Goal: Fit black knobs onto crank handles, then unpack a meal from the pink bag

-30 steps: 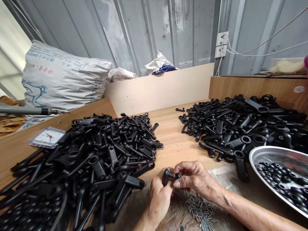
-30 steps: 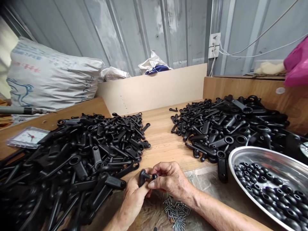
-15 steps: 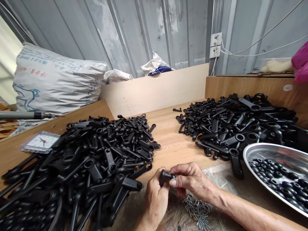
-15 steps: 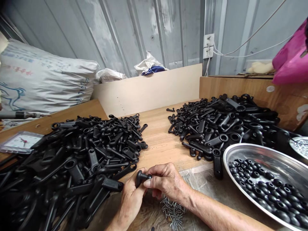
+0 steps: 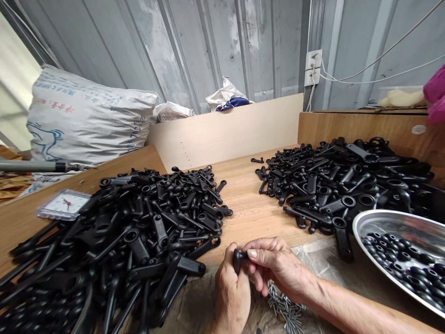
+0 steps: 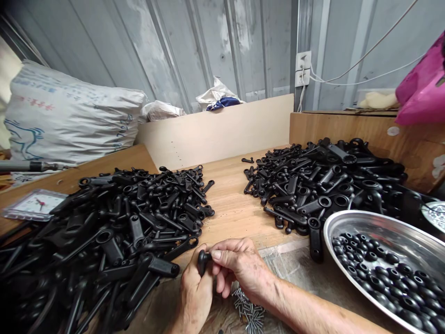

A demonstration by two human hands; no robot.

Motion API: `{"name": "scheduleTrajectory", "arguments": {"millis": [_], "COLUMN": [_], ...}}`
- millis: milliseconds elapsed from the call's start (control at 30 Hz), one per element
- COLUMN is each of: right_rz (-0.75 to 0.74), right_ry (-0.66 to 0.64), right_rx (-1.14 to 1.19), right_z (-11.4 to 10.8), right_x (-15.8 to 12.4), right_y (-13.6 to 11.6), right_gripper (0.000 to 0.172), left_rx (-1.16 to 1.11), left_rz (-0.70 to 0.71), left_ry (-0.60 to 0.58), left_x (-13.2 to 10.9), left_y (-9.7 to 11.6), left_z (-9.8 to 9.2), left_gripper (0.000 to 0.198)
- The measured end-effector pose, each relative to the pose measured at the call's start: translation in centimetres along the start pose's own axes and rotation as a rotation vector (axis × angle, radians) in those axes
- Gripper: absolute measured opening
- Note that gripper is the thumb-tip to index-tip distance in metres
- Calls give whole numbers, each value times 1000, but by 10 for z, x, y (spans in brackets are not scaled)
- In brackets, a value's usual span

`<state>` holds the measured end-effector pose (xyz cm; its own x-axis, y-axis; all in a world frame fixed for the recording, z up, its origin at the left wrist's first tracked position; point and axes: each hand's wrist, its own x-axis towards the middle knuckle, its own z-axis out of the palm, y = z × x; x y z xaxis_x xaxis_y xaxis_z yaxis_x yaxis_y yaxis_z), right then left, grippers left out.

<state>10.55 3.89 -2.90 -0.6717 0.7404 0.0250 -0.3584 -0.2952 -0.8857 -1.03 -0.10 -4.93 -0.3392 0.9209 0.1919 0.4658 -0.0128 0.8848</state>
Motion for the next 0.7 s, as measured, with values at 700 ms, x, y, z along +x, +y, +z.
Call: {"name": "scheduleTrajectory", "arguments": {"millis": [700], "right_rz": [91], "right_ry": [162], "right_rx": [95], "right_z": [9], "right_x": [-4], "right_y": [-3], "right_gripper": [49], "left_rx": [509], "left_rz": [807], "left_ry": [425], "left_x": [7], "left_y": [-6], "left_z": [5], "left_gripper": [27]}}
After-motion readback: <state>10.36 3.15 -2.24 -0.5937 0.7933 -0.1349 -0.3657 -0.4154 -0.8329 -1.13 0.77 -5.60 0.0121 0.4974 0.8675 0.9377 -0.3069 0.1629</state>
